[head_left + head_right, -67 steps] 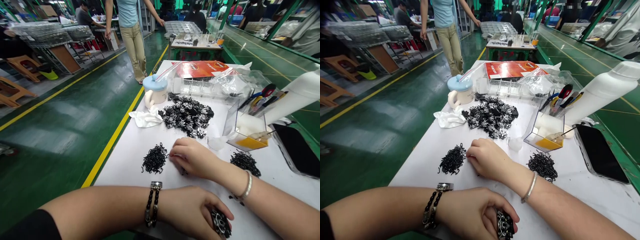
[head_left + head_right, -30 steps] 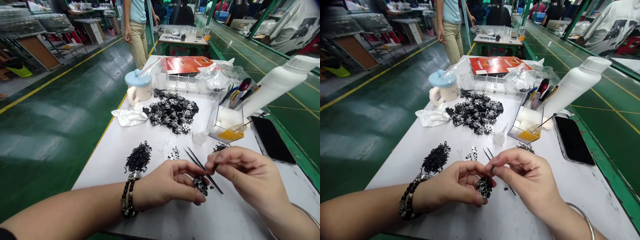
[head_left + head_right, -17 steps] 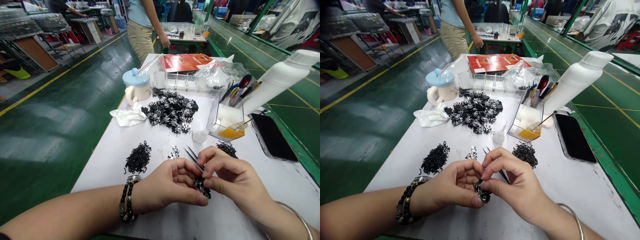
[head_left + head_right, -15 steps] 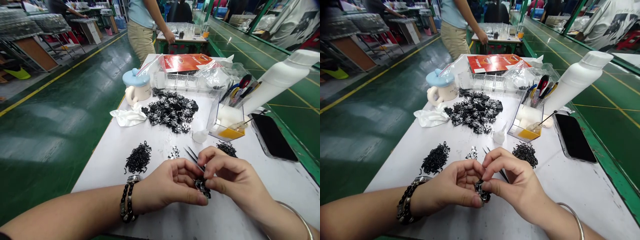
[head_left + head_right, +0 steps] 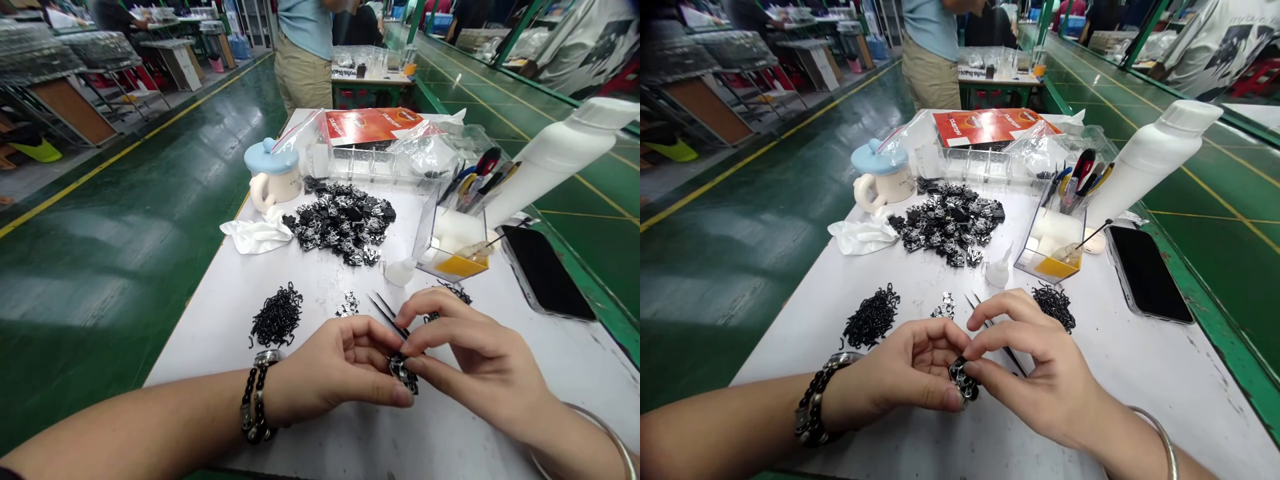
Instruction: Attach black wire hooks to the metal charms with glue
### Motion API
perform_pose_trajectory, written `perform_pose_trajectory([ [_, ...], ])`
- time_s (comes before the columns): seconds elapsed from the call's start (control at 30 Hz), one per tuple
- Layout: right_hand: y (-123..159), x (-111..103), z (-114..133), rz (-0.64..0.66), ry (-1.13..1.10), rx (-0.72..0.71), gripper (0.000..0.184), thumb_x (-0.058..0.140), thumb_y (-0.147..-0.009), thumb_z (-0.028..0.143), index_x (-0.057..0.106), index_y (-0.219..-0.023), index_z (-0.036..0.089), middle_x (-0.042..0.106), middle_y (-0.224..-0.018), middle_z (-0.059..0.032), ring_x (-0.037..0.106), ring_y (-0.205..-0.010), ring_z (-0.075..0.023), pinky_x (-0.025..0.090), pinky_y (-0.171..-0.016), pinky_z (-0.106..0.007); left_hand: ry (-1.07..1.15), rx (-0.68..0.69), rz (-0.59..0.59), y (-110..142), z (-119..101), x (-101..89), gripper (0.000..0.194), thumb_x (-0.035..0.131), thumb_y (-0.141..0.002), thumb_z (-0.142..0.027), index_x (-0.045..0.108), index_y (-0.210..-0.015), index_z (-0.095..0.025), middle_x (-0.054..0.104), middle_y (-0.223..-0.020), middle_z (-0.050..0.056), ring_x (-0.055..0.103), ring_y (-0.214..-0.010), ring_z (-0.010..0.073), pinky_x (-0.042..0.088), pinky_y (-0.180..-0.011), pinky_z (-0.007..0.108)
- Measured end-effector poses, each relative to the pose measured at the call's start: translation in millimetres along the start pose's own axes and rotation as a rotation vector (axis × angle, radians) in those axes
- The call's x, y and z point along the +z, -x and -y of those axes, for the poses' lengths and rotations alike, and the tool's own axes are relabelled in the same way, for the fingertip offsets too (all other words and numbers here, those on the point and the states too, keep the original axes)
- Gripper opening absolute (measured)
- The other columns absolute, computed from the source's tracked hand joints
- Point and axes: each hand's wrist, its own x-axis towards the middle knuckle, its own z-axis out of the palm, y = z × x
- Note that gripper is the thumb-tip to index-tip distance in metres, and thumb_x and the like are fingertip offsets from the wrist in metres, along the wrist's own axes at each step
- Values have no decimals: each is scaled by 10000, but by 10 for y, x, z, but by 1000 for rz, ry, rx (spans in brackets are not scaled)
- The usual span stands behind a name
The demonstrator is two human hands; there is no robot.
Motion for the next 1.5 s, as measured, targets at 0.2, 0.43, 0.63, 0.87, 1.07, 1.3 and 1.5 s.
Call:
perform_pose_trajectory([
  [0.2,-40,-77,68,18,262,-247,182,581,-806,76,582,-907,227,600,-917,-46,519,-906,-199,401,-799,-403,25,-10,-10,-7,28,-12,372,808,-566,-37,601,-862,-132,660,-805,1,572,-612,35,441,-622,176],
  [0.43,-9,21,89,-104,252,-261,196,532,-802,50,573,-892,220,610,-818,-39,556,-785,-172,431,-740,-369,94,6,16,-5,61,-19,355,803,-591,-53,610,-880,-129,671,-768,8,631,-659,60,474,-649,173],
  [0.63,-4,48,49,-132,172,-271,212,564,-787,47,607,-913,212,633,-830,-32,569,-809,-166,450,-758,-354,114,12,8,0,65,-7,304,783,-610,-52,614,-852,-122,708,-761,38,670,-694,101,505,-697,219],
  [0.87,-20,17,14,-62,-77,-108,172,632,-787,94,664,-854,249,628,-803,-13,554,-792,-150,470,-729,-321,83,6,12,3,63,-8,294,789,-602,-62,628,-842,-117,709,-769,41,670,-705,108,509,-707,232],
  [1.07,-12,55,3,0,-457,224,56,721,-750,239,671,-748,214,559,-825,-32,553,-738,-118,494,-649,-239,78,26,20,-9,77,-26,342,816,-555,-45,616,-818,-136,684,-732,-2,626,-603,63,486,-635,190],
  [1.3,5,27,-8,40,-427,184,48,700,-768,212,665,-800,218,549,-855,-30,549,-789,-122,485,-712,-242,58,19,39,7,84,-13,351,810,-557,-29,613,-825,-139,683,-750,-14,619,-603,41,482,-623,159],
  [1.5,-53,-72,17,280,-297,130,156,653,-810,223,680,-955,272,514,-999,-40,542,-923,-137,477,-855,-286,27,-22,94,4,54,-25,320,787,-563,0,627,-806,-133,697,-793,-10,646,-662,59,499,-660,169],
])
